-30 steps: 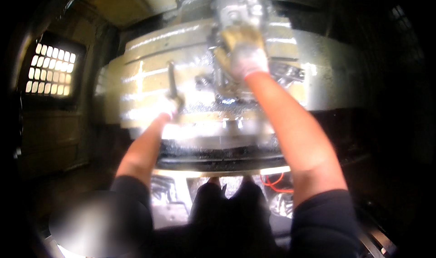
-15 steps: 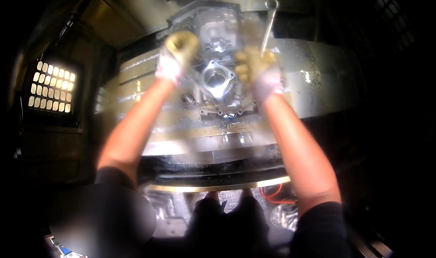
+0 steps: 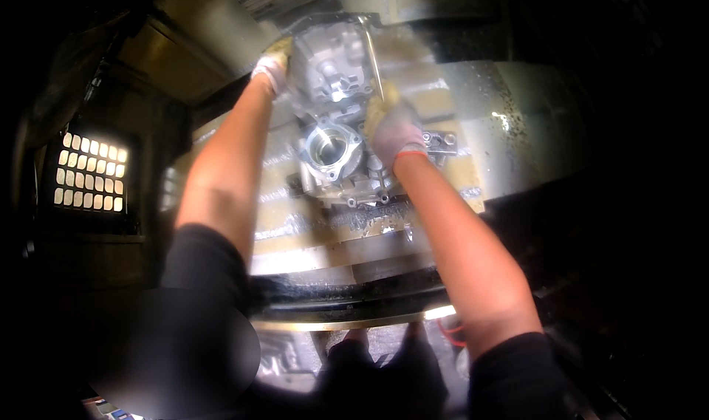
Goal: The person assembles metal housing components on a CNC machine bed. They use a wrench to tighten fastening bolts and use a compressed air nozzle to clean the parts of metal shavings.
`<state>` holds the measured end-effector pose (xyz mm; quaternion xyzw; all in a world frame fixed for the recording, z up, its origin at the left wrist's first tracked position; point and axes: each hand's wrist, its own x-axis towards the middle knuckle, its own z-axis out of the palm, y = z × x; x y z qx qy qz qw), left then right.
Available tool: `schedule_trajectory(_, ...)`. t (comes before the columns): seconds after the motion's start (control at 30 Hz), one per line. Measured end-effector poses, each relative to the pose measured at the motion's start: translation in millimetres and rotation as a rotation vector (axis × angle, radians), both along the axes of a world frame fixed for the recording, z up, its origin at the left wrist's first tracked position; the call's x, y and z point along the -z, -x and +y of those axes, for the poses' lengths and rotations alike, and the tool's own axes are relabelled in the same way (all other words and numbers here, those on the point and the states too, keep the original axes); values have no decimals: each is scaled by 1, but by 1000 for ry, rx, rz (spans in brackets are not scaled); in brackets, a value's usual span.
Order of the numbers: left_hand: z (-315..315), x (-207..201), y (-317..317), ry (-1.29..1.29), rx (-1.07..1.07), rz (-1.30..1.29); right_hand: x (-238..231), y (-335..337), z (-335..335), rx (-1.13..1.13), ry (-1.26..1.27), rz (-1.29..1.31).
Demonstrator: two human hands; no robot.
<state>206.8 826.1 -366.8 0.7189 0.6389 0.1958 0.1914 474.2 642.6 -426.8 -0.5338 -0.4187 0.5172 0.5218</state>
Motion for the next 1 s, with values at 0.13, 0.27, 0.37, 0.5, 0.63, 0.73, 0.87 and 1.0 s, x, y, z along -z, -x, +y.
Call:
schedule_trajectory(0.13, 13, 11, 12, -71, 34, 112, -66, 10, -28, 35, 116, -337)
schedule_trajectory(0.27, 21, 20, 5, 34, -85, -298, -46, 9, -26, 94, -12, -331)
schedule_trajectory(0.37, 21, 22, 4, 161, -146, -493, -43, 7, -20, 109, 79, -2)
schedule_trajectory(0.5, 11, 15, -15, 296, -327, -888, -42, 1, -21, 58, 104, -59)
schedule_trajectory(0.63, 1, 6, 10, 140, -395, -1075, -80, -12, -32, 131, 139, 57)
schedule_trajectory(0.73, -35, -4, 6, -269, -412, -736, -106, -66, -35, 31, 100, 37)
schedule_trajectory(0.87, -148, -72, -67, -525, 121, -237, -119, -189, -19, -308, 138, -19)
schedule_trajectory(1.0, -200, -79, -115, -407, 1030, 156, -105, -252, 27, -343, 501, -739)
